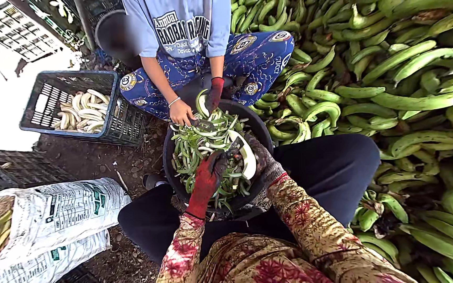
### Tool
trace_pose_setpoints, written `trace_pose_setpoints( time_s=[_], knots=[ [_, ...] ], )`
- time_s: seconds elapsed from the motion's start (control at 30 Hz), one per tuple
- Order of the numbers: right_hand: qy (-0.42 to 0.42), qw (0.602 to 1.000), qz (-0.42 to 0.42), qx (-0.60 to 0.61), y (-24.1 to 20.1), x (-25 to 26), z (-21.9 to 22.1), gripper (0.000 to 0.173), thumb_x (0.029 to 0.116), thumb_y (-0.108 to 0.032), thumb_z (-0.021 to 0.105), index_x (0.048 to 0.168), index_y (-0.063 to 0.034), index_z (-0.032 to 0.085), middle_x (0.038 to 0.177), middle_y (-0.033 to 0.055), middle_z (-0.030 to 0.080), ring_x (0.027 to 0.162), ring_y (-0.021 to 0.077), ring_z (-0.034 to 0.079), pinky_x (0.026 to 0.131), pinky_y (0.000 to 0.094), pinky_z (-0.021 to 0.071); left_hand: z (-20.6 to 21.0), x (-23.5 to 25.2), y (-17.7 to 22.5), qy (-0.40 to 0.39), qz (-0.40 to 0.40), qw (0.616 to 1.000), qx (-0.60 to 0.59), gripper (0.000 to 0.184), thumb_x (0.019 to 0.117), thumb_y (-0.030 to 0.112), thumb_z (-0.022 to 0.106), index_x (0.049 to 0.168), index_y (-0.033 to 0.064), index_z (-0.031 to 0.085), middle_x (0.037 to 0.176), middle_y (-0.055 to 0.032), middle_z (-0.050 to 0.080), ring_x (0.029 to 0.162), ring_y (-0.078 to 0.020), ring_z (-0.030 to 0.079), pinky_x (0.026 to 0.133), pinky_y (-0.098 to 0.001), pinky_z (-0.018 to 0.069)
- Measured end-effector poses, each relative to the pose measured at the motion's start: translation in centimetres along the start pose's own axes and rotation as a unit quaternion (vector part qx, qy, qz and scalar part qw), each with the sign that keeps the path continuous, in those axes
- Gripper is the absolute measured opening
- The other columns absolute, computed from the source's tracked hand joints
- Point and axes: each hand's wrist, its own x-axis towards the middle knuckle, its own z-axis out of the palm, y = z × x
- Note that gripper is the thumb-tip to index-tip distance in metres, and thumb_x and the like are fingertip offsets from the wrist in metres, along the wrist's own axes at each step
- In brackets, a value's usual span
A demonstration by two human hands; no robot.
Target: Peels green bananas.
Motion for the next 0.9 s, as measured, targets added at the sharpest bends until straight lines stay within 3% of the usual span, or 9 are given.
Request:
trace_pose_setpoints(
  time_s=[0.1, 0.23, 0.3, 0.4, 0.47, 0.53, 0.67, 0.77, 0.9],
  knots=[
    [0.002, 1.0, -0.005, -0.026, -0.5, -0.3, 0.2, 0.046, 0.1069, -0.053, 0.037, 0.123, -0.0158, 0.059, 0.086, 0.0049, 0.066, 0.068, 0.014, 0.064, 0.059, 0.0304, 0.0574, -0.6, -1.8, 0.5, -0.079, 0.019, 0.996, 0.046, 0.05, 0.1052, 0.051, 0.043, 0.134, 0.0187, 0.067, 0.116, -0.007, 0.072, 0.106, -0.0201, 0.067, 0.094, -0.0446, 0.0551],
    [-0.008, 0.998, 0.031, -0.058, -0.5, 0.2, 0.7, 0.05, 0.1073, -0.055, 0.033, 0.123, -0.0139, 0.057, 0.086, 0.0062, 0.066, 0.066, 0.0142, 0.064, 0.056, 0.0285, 0.0568, -1.1, -2.9, 1.3, -0.123, 0.047, 0.982, 0.133, 0.047, 0.1046, 0.049, 0.044, 0.134, 0.0209, 0.068, 0.115, -0.0118, 0.071, 0.105, -0.0281, 0.068, 0.091, -0.0506, 0.055],
    [0.011, 0.992, 0.009, -0.121, 0.0, 0.1, 1.2, 0.047, 0.1087, -0.051, 0.033, 0.126, -0.0141, 0.058, 0.089, 0.0054, 0.067, 0.071, 0.0132, 0.066, 0.061, 0.0286, 0.0574, -0.8, -3.0, 1.3, -0.093, 0.041, 0.98, 0.17, 0.046, 0.1034, 0.048, 0.045, 0.135, 0.0216, 0.067, 0.115, -0.0146, 0.07, 0.104, -0.0321, 0.068, 0.089, -0.0537, 0.054],
    [-0.004, 0.981, -0.054, -0.185, 1.3, -0.6, 2.1, 0.03, 0.1094, -0.023, 0.038, 0.128, -0.0067, 0.055, 0.093, 0.0044, 0.064, 0.079, 0.0104, 0.063, 0.072, 0.0292, 0.0562, 0.4, -2.6, 1.4, 0.009, 0.004, 0.973, 0.229, 0.044, 0.0986, 0.042, 0.054, 0.135, 0.0211, 0.068, 0.118, -0.0181, 0.069, 0.106, -0.0398, 0.066, 0.088, -0.0599, 0.0516],
    [0.032, 0.989, -0.035, -0.142, 2.5, -0.5, 3.2, 0.026, 0.1102, -0.022, 0.039, 0.12, -0.0059, 0.057, 0.085, 0.0041, 0.063, 0.071, 0.011, 0.063, 0.064, 0.0285, 0.0558, 1.1, -1.8, 0.8, 0.104, -0.036, 0.956, 0.272, 0.043, 0.0965, 0.04, 0.059, 0.134, 0.0198, 0.069, 0.121, -0.0212, 0.068, 0.108, -0.0451, 0.065, 0.086, -0.0638, 0.0504],
    [0.045, 0.987, 0.001, -0.156, 3.1, -0.5, 3.3, 0.037, 0.1112, -0.033, 0.039, 0.129, -0.0057, 0.057, 0.096, 0.0093, 0.068, 0.078, 0.0162, 0.067, 0.069, 0.0322, 0.0589, 0.6, -0.7, -0.2, 0.167, -0.103, 0.941, 0.274, 0.044, 0.0984, 0.039, 0.059, 0.138, 0.019, 0.065, 0.124, -0.0241, 0.066, 0.111, -0.0475, 0.063, 0.088, -0.066, 0.0488],
    [0.115, 0.974, -0.008, -0.195, 1.9, -1.4, 2.4, 0.044, 0.1115, -0.038, 0.036, 0.135, -0.0061, 0.055, 0.102, 0.0106, 0.068, 0.082, 0.0183, 0.067, 0.072, 0.0344, 0.0586, -1.5, -0.2, -1.8, 0.217, -0.125, 0.951, 0.18, 0.048, 0.1045, 0.039, 0.051, 0.144, 0.0123, 0.058, 0.128, -0.0247, 0.063, 0.115, -0.0429, 0.062, 0.096, -0.0599, 0.0495],
    [0.122, 0.988, -0.019, -0.087, 1.0, -0.3, 0.1, 0.051, 0.1083, -0.05, 0.037, 0.133, -0.0086, 0.054, 0.097, 0.0113, 0.066, 0.077, 0.0203, 0.065, 0.067, 0.0376, 0.0583, -2.2, -1.2, -2.8, 0.19, -0.118, 0.974, 0.033, 0.045, 0.1083, 0.03, 0.044, 0.146, 0.0071, 0.054, 0.137, -0.0176, 0.062, 0.126, -0.0272, 0.06, 0.109, -0.046, 0.046],
    [0.105, 0.994, -0.014, -0.04, -0.4, -0.5, 0.2, 0.046, 0.106, -0.048, 0.046, 0.132, -0.0113, 0.054, 0.093, 0.0122, 0.068, 0.076, 0.0234, 0.068, 0.068, 0.0403, 0.0604, -1.9, -3.1, -4.8, 0.23, -0.252, 0.907, -0.249, 0.042, 0.1111, 0.023, 0.04, 0.146, 0.0014, 0.047, 0.113, -0.0142, 0.067, 0.091, -0.0154, 0.067, 0.08, -0.0342, 0.0585]
  ],
)
